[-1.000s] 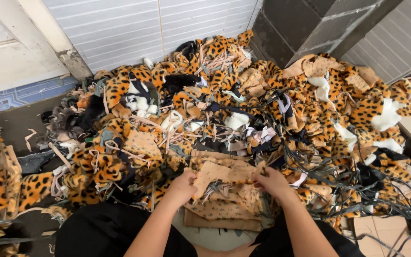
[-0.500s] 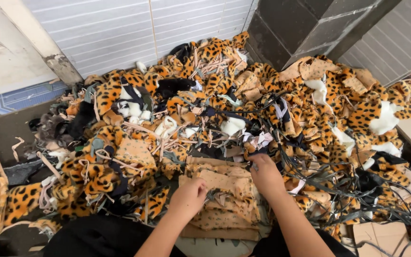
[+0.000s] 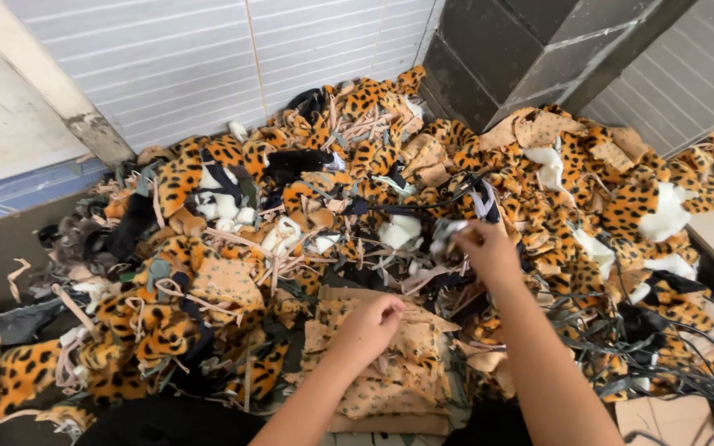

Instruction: Sorting and stacking leopard-print fabric scraps from a large pile onto a cardboard sheet

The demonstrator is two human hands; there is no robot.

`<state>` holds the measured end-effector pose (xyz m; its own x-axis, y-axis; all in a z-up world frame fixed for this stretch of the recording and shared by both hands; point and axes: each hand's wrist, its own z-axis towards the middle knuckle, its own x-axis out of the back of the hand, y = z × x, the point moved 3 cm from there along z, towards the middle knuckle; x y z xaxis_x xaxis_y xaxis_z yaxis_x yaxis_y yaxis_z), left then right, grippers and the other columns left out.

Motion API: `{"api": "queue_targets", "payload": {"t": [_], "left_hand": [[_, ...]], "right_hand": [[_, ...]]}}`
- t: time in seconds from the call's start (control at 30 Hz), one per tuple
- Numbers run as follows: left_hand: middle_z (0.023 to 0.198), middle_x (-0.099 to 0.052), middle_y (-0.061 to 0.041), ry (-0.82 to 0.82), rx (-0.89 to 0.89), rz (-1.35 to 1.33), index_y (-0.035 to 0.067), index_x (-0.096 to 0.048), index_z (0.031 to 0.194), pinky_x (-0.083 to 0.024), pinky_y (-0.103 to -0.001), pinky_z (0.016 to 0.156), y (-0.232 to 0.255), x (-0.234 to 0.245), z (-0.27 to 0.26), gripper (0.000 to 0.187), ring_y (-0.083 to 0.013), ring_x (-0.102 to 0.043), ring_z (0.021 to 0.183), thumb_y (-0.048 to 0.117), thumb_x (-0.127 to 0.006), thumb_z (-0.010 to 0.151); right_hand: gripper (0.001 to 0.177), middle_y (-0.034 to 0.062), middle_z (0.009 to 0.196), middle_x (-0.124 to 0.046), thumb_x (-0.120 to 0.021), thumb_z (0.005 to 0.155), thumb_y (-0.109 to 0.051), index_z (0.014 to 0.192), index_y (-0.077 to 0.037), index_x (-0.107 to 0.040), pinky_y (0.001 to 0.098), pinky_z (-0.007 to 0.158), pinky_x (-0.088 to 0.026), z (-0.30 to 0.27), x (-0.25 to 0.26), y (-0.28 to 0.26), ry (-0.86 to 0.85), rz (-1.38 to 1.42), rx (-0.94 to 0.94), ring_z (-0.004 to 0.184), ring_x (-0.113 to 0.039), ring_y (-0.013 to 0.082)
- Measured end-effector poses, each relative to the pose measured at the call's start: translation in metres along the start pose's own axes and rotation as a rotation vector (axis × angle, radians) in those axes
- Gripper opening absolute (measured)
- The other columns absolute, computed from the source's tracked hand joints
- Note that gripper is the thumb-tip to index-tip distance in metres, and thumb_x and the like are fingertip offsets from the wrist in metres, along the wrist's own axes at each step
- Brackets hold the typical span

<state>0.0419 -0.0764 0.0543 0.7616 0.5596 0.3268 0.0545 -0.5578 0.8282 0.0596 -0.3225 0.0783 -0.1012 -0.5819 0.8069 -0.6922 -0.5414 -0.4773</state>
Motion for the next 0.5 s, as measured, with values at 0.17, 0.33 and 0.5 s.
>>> {"api": "queue_targets", "payload": {"t": [0.17, 0.33, 0.5], "left_hand": [[0.078, -0.063, 0.003, 0.054, -0.006, -0.033, 0.021, -0.068, 0.122, -0.031, -0.029, 0.050, -0.003, -0.009, 0.009, 0.027, -0.0107, -0.040, 0.049, 0.023, -0.048, 0.105], [0.080, -0.065, 0.005, 0.126, -0.061, -0.073, 0.020, -0.069, 0.121, -0.032, -0.028, 0.050, -0.008, -0.019, 0.013, 0.026, -0.0090, -0.041, 0.050, 0.018, -0.051, 0.103], [0.123, -0.065, -0.013, 0.391, -0.291, -0.257, 0.009, -0.064, 0.128, -0.057, -0.038, 0.094, 0.005, -0.020, 0.026, 0.038, -0.0271, -0.066, 0.114, 0.023, -0.070, 0.093]], "right_hand": [[0.009, 0.0033, 0.080, -0.069, -0.065, 0.105, -0.018, 0.111, -0.011, -0.068, 0.0201, 0.049, -0.035, -0.017, 0.062, 0.009, 0.135, 0.387, 0.106, 0.054, -0.042, 0.0096], [0.011, 0.0023, 0.094, -0.066, -0.067, 0.101, -0.010, 0.112, -0.009, -0.068, 0.0184, 0.061, -0.043, -0.022, 0.095, 0.016, 0.246, 0.660, 0.184, 0.071, -0.051, 0.0089], [0.013, 0.0068, 0.088, -0.065, -0.068, 0.104, -0.008, 0.116, -0.002, -0.068, 0.0262, 0.070, -0.059, -0.033, 0.106, 0.007, 0.335, 0.836, 0.510, 0.076, -0.065, 0.0151]]}}
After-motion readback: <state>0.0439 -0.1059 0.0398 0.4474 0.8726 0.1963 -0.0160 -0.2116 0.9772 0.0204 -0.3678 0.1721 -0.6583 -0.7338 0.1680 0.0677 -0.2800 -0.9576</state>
